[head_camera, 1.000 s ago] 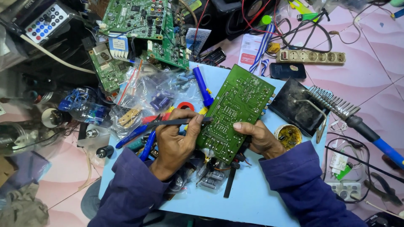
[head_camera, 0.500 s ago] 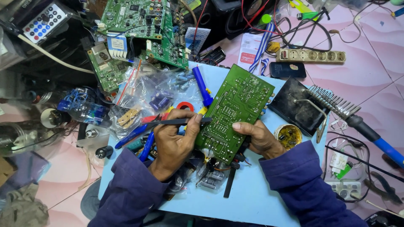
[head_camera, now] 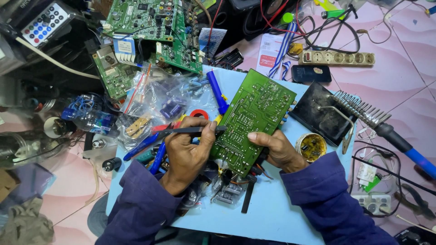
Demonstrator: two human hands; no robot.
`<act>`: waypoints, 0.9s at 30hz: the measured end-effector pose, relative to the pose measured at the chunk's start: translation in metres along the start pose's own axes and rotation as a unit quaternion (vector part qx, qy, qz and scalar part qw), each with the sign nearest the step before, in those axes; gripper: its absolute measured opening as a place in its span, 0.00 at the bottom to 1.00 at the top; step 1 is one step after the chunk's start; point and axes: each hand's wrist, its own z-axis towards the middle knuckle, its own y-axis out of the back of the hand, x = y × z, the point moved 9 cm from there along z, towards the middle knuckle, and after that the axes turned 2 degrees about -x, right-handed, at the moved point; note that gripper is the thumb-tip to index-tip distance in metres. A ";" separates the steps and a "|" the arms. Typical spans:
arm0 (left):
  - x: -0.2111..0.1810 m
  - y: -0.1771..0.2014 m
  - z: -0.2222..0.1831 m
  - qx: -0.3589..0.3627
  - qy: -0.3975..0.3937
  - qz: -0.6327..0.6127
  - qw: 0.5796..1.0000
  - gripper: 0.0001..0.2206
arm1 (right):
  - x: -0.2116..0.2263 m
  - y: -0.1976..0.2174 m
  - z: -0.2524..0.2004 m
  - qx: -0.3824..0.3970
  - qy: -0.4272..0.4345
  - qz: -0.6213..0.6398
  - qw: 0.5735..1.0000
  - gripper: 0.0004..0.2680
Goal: A person is inspecting and repairing a circuit board using a probe and pliers at a dedicated workspace.
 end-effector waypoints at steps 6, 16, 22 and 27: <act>0.001 -0.001 0.001 -0.001 0.021 -0.003 1.000 0.04 | 0.015 -0.023 -0.002 0.002 0.011 0.009 1.000 0.17; 0.011 -0.001 0.001 -0.010 0.060 -0.034 0.998 0.04 | 0.060 -0.087 -0.009 -0.031 0.003 -0.001 1.000 0.06; 0.012 0.002 -0.002 -0.016 0.077 -0.029 0.996 0.05 | 0.063 -0.091 -0.009 -0.029 0.006 0.008 1.000 0.04; 0.007 0.001 0.001 -0.007 0.059 -0.007 0.998 0.05 | 0.061 -0.086 -0.008 -0.045 -0.006 0.005 0.999 0.05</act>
